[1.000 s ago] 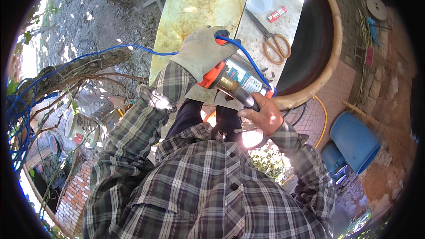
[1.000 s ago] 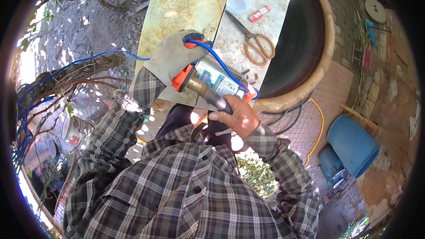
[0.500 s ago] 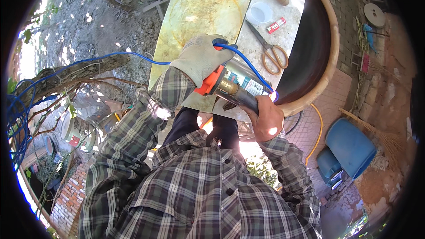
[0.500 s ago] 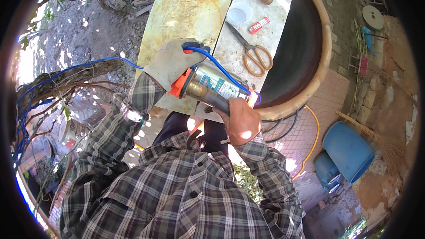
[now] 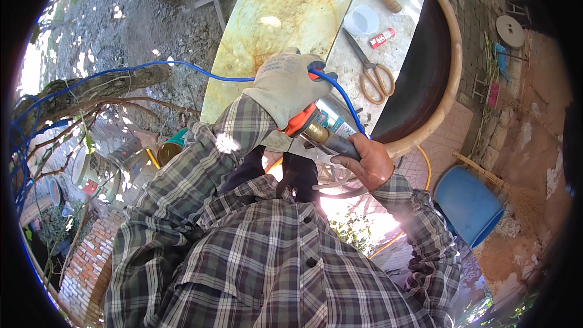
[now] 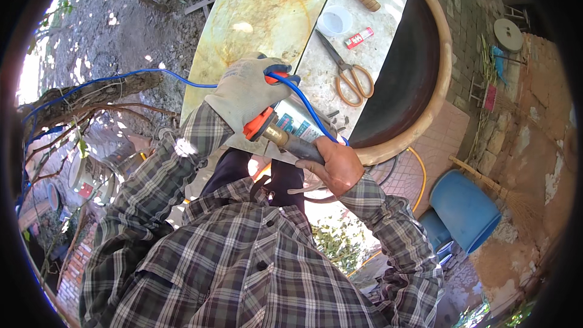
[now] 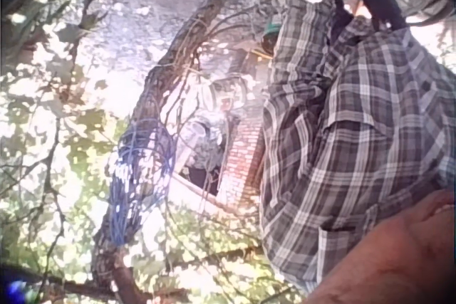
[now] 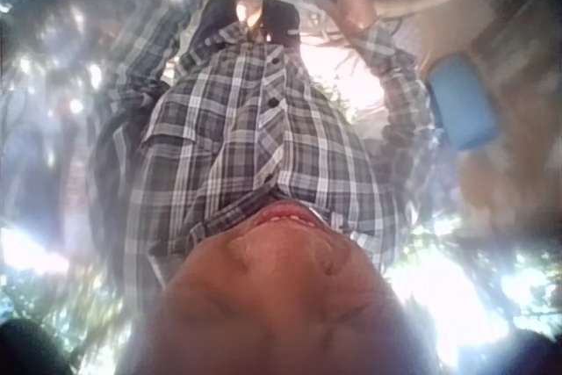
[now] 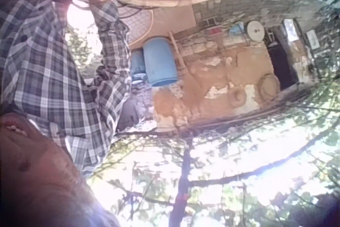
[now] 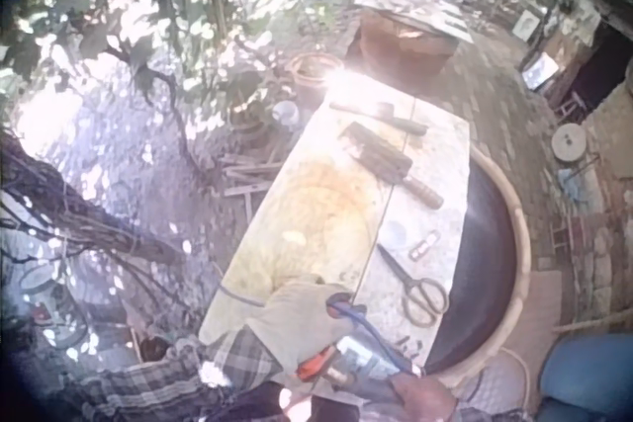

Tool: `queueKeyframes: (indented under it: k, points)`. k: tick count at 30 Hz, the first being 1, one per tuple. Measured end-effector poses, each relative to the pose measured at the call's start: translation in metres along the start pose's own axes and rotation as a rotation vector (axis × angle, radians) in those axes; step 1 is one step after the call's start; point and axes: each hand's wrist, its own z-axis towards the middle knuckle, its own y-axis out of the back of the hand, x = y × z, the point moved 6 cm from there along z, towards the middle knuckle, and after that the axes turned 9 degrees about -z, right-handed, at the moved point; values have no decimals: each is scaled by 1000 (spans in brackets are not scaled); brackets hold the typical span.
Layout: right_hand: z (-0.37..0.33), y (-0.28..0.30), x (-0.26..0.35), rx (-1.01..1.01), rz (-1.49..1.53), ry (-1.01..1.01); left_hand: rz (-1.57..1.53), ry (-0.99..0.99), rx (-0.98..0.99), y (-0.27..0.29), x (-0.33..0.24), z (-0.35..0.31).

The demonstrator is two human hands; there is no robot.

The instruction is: The person assembles a handheld garden sprayer by attaching a black hose to the metal tank and securing the orange pump head. They manipulate the hose and pump components on a workbench, tightening connections and adjusting the assembly. A second person briefly walks through the background.

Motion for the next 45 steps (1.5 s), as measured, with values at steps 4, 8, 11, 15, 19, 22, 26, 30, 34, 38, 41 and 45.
queueKeyframes:
  k: [4, 8, 11, 15, 19, 22, 26, 30, 34, 38, 41, 45]
  points:
    - [0, -5, -1, 140, 167, -99, -7, -3, 23, -1, 1, -1]
    - [-2, -10, 0, 201, 334, -126, 16, 7, 12, -3, 5, 1]
    - [-1, -21, 5, 248, 574, -156, 4, 2, 25, -2, 8, 1]
    - [-9, -44, -6, 311, 701, -233, 8, -65, 52, 0, 2, 1]
    - [-4, -26, 7, 175, 337, -196, 10, 17, 37, -1, 7, 1]
    - [-10, -15, 18, -197, -115, -37, 11, 24, 36, -1, 5, 1]
    - [-13, -14, 14, -343, -307, 9, 15, 3, 40, -1, 1, 3]
    - [-11, -10, 8, -362, -367, 25, 18, 25, 12, -1, 1, 6]
    - [-8, -4, 7, -390, -380, 34, -5, -8, -13, -1, 3, 8]
    - [-8, 1, 5, -445, -297, 126, -25, 10, -20, -1, 2, 6]
    - [-9, 4, 4, -478, -231, 213, -12, -3, -48, -6, 6, 7]
    - [-3, 8, -5, -412, -319, 258, -33, 31, -17, -7, 2, 8]
